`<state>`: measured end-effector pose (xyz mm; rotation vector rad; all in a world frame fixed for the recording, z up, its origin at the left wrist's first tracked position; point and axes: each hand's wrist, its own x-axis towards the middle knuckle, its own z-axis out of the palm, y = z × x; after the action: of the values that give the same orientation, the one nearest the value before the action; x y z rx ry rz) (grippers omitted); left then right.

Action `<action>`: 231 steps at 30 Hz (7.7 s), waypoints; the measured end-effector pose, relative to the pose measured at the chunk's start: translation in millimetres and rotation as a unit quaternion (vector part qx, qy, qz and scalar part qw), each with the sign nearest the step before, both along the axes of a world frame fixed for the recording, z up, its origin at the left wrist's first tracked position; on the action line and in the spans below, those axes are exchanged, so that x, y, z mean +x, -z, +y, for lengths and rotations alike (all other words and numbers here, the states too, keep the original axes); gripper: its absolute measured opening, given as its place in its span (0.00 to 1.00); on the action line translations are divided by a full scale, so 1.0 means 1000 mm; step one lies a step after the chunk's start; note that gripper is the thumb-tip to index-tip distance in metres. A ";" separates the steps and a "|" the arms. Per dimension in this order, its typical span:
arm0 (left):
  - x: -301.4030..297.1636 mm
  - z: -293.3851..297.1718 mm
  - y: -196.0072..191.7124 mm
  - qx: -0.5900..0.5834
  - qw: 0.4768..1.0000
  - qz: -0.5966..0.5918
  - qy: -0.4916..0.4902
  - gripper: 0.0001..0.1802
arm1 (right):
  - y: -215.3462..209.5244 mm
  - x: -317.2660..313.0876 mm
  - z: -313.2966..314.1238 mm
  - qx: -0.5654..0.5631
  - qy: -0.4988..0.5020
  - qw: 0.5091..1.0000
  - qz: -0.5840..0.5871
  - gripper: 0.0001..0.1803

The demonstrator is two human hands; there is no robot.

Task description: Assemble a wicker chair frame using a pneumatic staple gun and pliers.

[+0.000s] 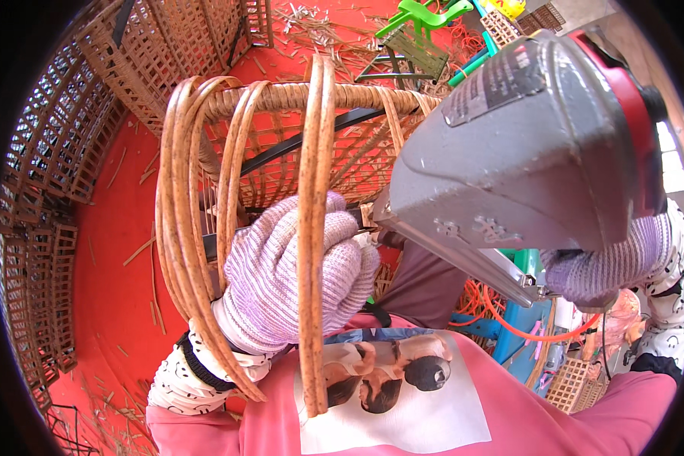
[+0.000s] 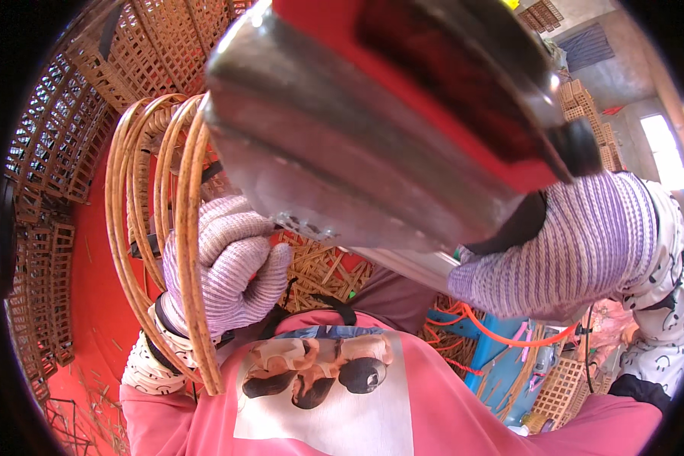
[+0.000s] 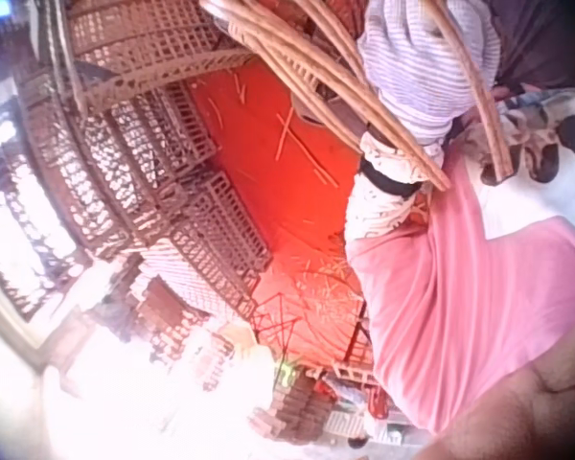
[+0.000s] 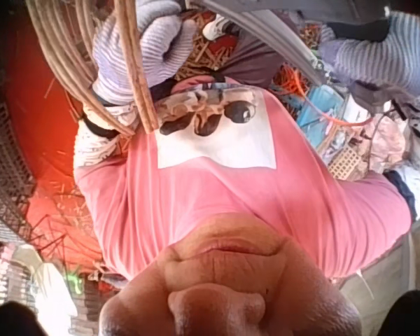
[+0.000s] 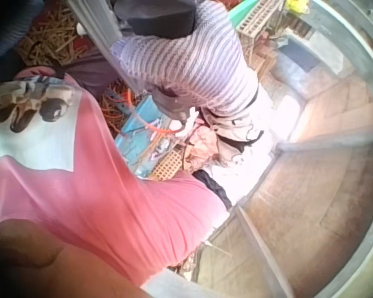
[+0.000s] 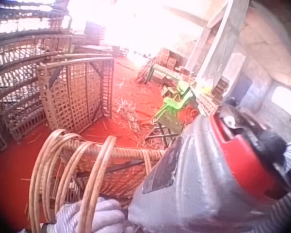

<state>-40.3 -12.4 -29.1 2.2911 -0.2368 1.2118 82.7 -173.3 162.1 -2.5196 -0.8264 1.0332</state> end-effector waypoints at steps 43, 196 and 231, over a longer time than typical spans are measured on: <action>0.024 0.054 -0.025 0.228 0.936 0.248 -0.099 0.15 | 0.164 0.028 -0.069 0.299 0.072 0.943 0.130 0.28; -0.055 0.008 0.000 0.098 0.969 0.210 0.088 0.11 | 0.174 -0.003 0.048 0.391 -0.305 0.772 -0.398 0.20; -0.040 0.021 -0.013 0.109 0.978 0.163 -0.065 0.14 | 0.181 -0.017 0.049 0.347 -0.279 0.748 -0.492 0.25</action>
<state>-79.8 8.3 -16.1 2.6903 -0.1044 0.8852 65.4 -124.2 -18.4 -1.9864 -1.8632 -0.6272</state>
